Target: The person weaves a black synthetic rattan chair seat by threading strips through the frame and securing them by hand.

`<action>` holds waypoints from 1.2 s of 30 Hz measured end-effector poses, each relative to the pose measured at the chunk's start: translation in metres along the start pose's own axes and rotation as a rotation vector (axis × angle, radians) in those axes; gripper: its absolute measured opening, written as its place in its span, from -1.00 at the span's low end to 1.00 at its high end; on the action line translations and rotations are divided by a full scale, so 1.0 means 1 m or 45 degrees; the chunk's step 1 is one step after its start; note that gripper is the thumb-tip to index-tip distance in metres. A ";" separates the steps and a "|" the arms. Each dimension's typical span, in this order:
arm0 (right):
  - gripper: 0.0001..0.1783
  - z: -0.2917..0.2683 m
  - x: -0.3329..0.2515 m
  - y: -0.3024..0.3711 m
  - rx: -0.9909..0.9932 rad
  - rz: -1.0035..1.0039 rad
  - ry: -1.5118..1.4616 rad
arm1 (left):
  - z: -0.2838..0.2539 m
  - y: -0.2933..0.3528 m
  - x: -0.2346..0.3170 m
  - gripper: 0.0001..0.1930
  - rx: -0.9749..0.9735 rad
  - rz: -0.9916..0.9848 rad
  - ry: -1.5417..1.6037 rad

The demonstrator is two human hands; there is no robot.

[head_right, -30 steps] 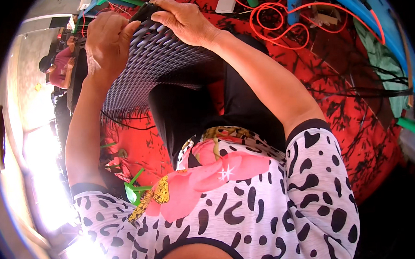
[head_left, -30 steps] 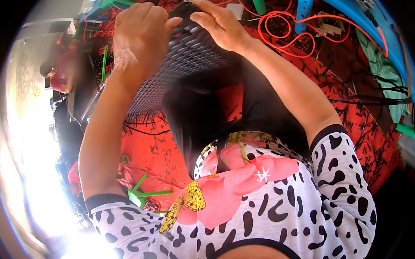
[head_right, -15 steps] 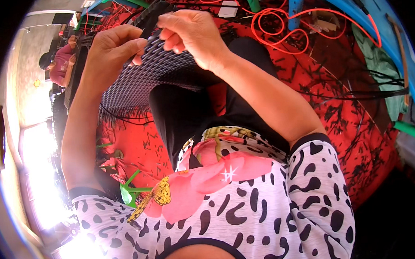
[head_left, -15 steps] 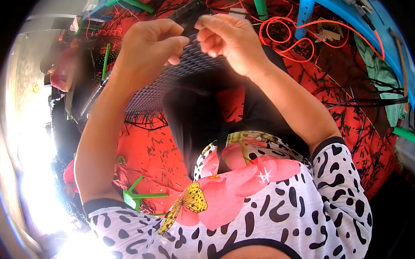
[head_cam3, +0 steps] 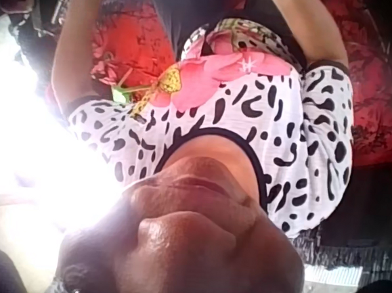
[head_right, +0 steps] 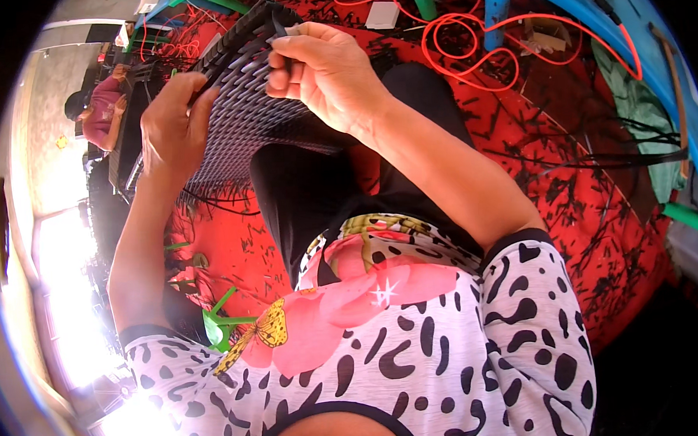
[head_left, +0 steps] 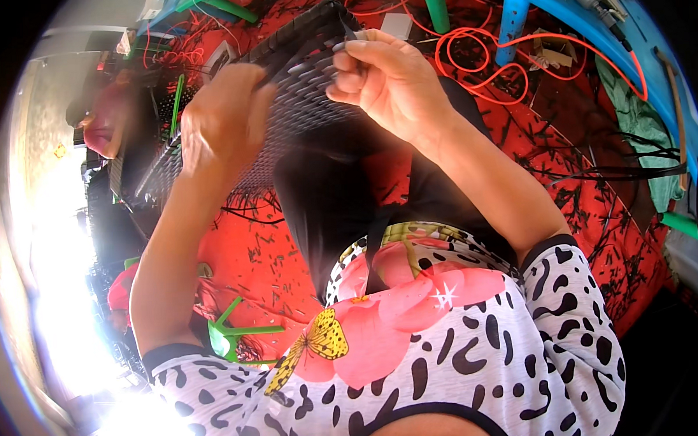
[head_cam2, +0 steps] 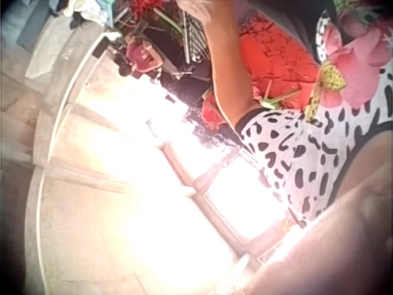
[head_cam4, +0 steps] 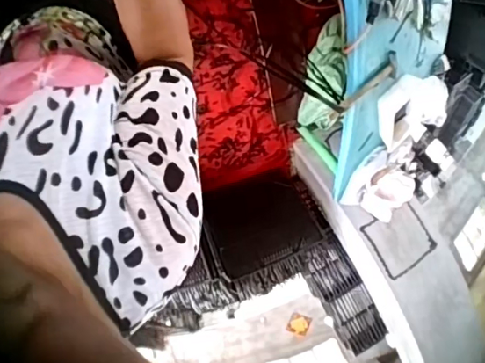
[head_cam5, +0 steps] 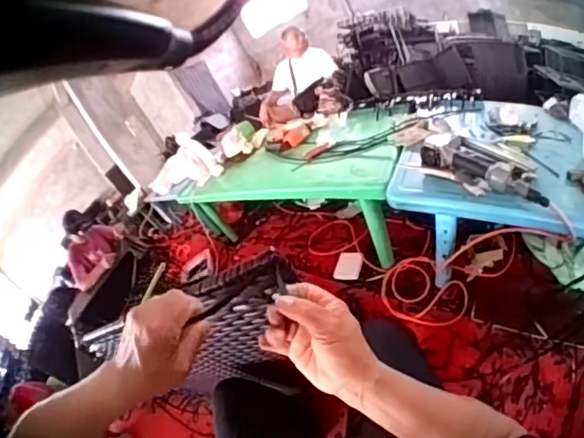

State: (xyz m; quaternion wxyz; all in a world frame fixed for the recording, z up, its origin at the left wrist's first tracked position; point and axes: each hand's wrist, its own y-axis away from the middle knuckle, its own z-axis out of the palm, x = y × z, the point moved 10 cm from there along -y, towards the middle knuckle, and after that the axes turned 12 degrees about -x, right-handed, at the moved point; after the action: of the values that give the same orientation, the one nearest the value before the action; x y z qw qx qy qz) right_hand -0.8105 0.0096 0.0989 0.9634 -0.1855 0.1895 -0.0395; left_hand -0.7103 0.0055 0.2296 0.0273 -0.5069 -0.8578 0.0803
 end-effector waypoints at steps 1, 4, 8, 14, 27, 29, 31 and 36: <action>-0.96 -0.001 0.001 0.003 -0.049 0.034 -0.068 | 0.001 0.005 -0.002 -0.83 -0.018 0.012 -0.070; -0.82 0.001 0.000 0.022 -0.076 0.099 -0.128 | -0.006 0.021 -0.033 -0.85 0.047 -0.020 -0.203; -0.68 0.001 -0.020 0.058 -0.013 -0.006 0.137 | -0.030 0.034 -0.086 -0.88 0.150 -0.047 -0.186; -0.81 0.012 -0.035 0.090 -0.251 -0.037 0.211 | -0.014 0.054 -0.126 -0.86 -0.111 -0.227 -0.058; -0.79 -0.089 -0.062 0.199 0.120 0.210 0.190 | 0.093 0.131 -0.017 -0.89 -0.733 -0.142 0.490; -0.80 -0.103 -0.076 0.208 0.213 0.209 0.253 | 0.101 0.143 -0.026 -0.89 -0.756 -0.181 0.530; -0.79 -0.120 -0.098 0.215 0.304 0.168 0.336 | 0.108 0.149 -0.028 -0.89 -0.778 -0.209 0.571; -0.77 -0.160 -0.146 0.233 0.471 0.131 0.557 | 0.113 0.148 0.002 -0.85 -0.846 -0.195 0.728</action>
State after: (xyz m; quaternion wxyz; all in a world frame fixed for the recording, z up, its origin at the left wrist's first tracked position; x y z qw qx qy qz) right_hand -1.0047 0.1925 -0.0746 0.9179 0.0160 0.3913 -0.0635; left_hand -0.5975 0.0644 0.0935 0.1051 -0.4251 -0.8300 -0.3455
